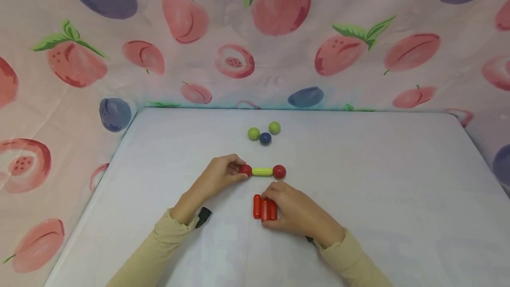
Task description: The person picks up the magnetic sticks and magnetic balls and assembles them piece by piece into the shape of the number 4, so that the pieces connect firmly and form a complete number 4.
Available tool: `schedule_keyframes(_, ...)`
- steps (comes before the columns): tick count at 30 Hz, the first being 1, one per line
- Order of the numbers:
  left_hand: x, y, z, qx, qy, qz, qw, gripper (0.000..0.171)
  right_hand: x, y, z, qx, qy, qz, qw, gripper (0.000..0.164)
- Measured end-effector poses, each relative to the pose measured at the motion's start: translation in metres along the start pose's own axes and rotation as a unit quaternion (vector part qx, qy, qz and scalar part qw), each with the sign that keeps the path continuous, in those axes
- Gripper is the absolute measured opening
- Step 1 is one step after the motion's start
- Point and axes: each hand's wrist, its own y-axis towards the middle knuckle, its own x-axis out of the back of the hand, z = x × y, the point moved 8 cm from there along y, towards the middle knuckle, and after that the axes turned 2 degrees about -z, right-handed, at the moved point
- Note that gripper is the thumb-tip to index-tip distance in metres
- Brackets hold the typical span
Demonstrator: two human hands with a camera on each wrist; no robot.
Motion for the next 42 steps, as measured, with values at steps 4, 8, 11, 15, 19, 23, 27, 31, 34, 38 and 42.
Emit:
schedule_keyframes(4, -0.001, 0.000, 0.000, -0.001, 0.002, 0.001, 1.0000, 0.026, -0.002, 0.000, 0.001, 0.012, -0.009, -0.004, 1.000, 0.046)
schedule_keyframes(8, 0.000, 0.000, -0.001, -0.001, -0.001, 0.000, 1.0000, 0.026, -0.002, 0.001, 0.002, 0.017, -0.012, -0.008, 1.000, 0.044)
schedule_keyframes(11, 0.000, -0.001, 0.000, 0.002, -0.002, 0.001, 1.0000, 0.026, -0.002, 0.001, 0.002, 0.018, -0.013, -0.008, 1.000, 0.044)
schedule_keyframes(15, 0.000, -0.001, 0.000, 0.003, 0.001, 0.002, 1.0000, 0.027, -0.003, 0.001, 0.003, 0.017, -0.014, -0.008, 1.000, 0.044)
schedule_keyframes(19, 0.000, -0.002, 0.001, 0.002, -0.003, 0.000, 1.0000, 0.026, -0.003, 0.002, 0.003, 0.019, -0.017, -0.011, 1.000, 0.044)
schedule_keyframes(23, -0.001, -0.002, 0.001, 0.001, -0.004, 0.001, 1.0000, 0.026, 0.000, 0.002, 0.001, 0.015, -0.019, -0.011, 1.000, 0.042)
schedule_keyframes(27, -0.002, -0.002, 0.001, 0.000, -0.004, -0.001, 1.0000, 0.026, 0.006, 0.005, 0.002, 0.026, -0.031, -0.020, 0.999, 0.042)
schedule_keyframes(31, -0.001, -0.003, -0.001, -0.003, -0.003, -0.003, 1.0000, 0.026, 0.014, 0.008, 0.003, 0.030, -0.040, -0.026, 0.998, 0.045)
schedule_keyframes(34, -0.001, -0.004, -0.002, -0.003, -0.001, -0.002, 1.0000, 0.025, 0.019, 0.010, 0.002, 0.024, -0.039, -0.030, 0.999, 0.046)
schedule_keyframes(38, 0.000, -0.005, -0.003, -0.003, 0.001, -0.001, 1.0000, 0.025, 0.026, 0.014, 0.002, 0.024, -0.029, -0.043, 0.998, 0.044)
schedule_keyframes(42, 0.000, -0.006, -0.003, -0.012, -0.001, -0.003, 0.9999, 0.024, 0.032, 0.018, 0.001, 0.024, -0.014, -0.053, 0.998, 0.045)
